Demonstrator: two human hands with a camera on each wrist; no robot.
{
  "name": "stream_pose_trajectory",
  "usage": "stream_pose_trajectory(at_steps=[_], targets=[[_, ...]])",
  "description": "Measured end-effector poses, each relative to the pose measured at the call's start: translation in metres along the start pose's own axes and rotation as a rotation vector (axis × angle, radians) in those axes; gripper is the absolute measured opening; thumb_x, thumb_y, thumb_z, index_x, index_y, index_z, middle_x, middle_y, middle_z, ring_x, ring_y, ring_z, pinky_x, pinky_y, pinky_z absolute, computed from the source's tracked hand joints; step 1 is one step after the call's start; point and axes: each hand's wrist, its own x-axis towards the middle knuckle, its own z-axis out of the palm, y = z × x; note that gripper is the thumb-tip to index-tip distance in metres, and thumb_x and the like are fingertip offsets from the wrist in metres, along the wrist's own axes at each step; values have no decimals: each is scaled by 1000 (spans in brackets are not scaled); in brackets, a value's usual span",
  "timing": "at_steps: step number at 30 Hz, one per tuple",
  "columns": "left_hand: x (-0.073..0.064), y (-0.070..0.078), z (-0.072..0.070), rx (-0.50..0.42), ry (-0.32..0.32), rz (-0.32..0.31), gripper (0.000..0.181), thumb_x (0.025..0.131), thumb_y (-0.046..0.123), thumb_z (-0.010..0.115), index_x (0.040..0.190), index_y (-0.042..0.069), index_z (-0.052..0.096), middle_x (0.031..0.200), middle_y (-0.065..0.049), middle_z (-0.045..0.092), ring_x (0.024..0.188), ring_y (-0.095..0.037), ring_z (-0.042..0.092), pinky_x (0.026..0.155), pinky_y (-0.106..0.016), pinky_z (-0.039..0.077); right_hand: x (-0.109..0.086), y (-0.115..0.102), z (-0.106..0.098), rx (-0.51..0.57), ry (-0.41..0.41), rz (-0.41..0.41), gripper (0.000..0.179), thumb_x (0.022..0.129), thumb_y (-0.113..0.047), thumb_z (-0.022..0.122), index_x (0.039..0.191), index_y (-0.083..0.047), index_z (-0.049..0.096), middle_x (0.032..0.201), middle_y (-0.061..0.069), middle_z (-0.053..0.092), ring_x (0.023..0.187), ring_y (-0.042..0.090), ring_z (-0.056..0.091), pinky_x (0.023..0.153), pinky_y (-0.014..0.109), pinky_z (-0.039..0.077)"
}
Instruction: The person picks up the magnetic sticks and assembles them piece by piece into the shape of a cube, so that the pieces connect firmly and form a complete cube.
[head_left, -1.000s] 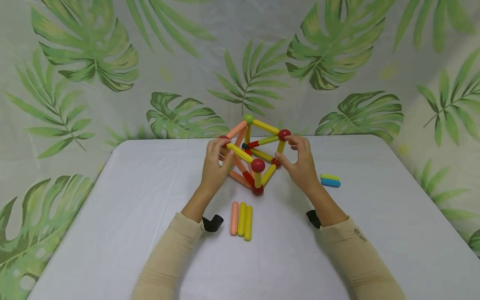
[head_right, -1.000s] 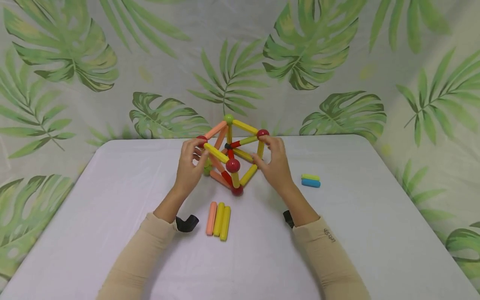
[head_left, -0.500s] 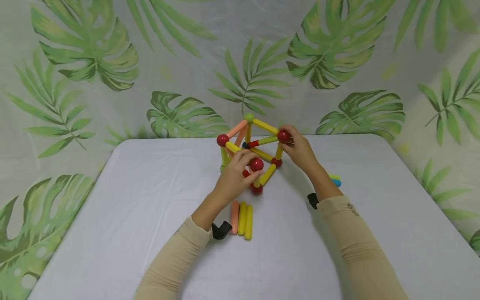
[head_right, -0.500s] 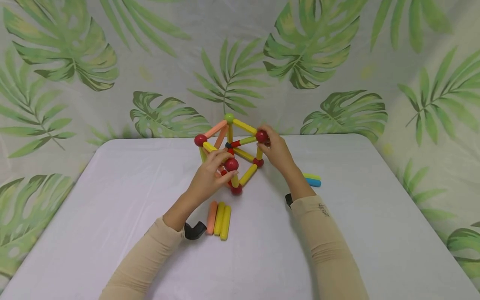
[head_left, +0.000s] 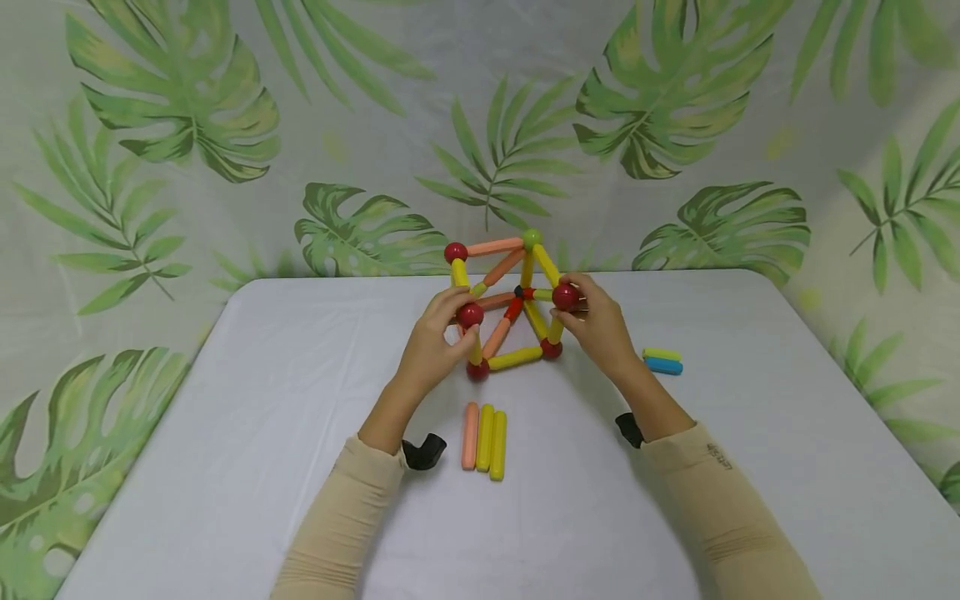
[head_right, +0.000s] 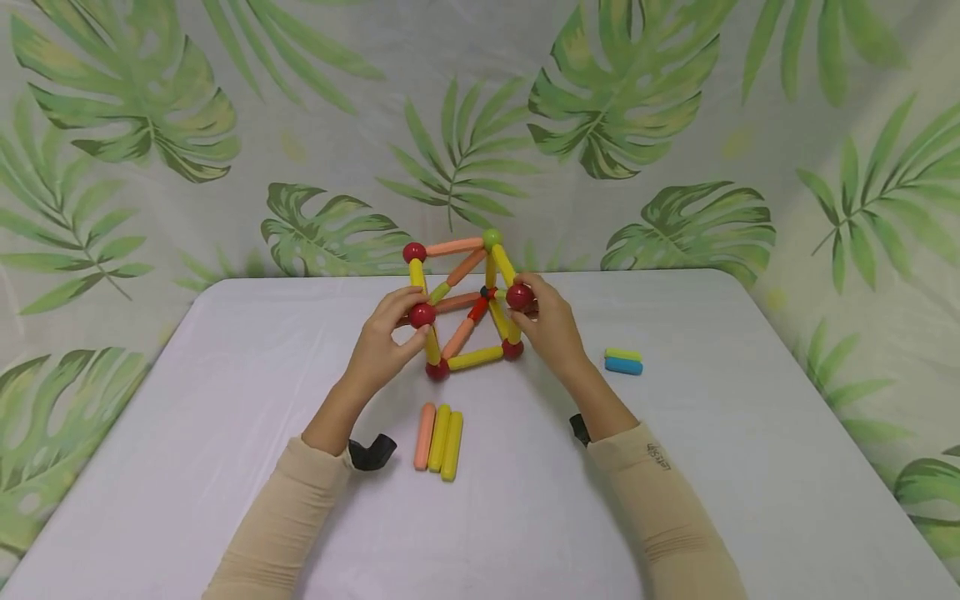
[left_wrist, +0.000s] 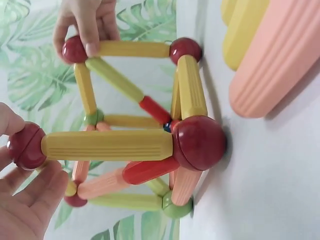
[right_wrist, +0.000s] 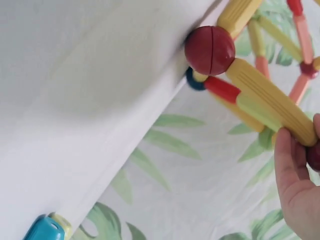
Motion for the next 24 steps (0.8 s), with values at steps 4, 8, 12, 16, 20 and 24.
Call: stream_pose_trajectory(at_steps=[4, 8, 12, 16, 20, 24], targets=[[1, -5, -5, -58, 35, -42, 35, 81, 3, 60, 116, 0, 55, 123, -11, 45, 100, -18, 52, 82, -25, 46, -11, -9, 3, -23, 21, -7, 50, 78, -3, 69, 122, -5, 46, 109, 14, 54, 90, 25, 57, 76, 35, 50], [2, -9, -10, -101, 36, -84, 34, 81, 3, 61, 115, 1, 56, 118, -12, 44, 97, -19, 52, 81, -26, 47, -21, -17, 5, -53, 33, -16, 50, 77, -5, 70, 121, -6, 47, 107, 13, 52, 89, 23, 56, 74, 33, 50], [2, -8, -17, -114, -14, -129, 35, 82, 4, 62, 117, 4, 55, 114, -11, 44, 96, -18, 52, 83, -26, 45, -27, -23, 7, -61, 35, -23, 50, 76, -5, 71, 120, -7, 47, 103, 12, 50, 87, 22, 57, 73, 32, 51], [2, 6, -25, -152, -42, -152, 37, 83, 0, 61, 118, -2, 51, 114, -15, 44, 96, -25, 54, 85, -31, 45, -31, -27, 6, -48, 22, -19, 50, 77, -6, 70, 121, -7, 47, 102, 13, 47, 90, 24, 57, 73, 33, 51], [2, 22, -30, -178, -45, -142, 35, 82, -4, 60, 115, -9, 48, 113, -20, 43, 95, -32, 53, 84, -38, 45, -36, -31, 1, -73, 43, -31, 56, 76, -12, 72, 124, -9, 45, 108, 14, 41, 96, 24, 49, 78, 34, 48], [1, 24, -29, -181, -52, -135, 35, 83, -3, 60, 116, -8, 49, 115, -20, 43, 95, -30, 54, 84, -40, 45, -47, -38, -7, -111, 114, -145, 62, 72, -11, 76, 124, -5, 43, 115, 14, 40, 103, 25, 41, 82, 34, 41]])
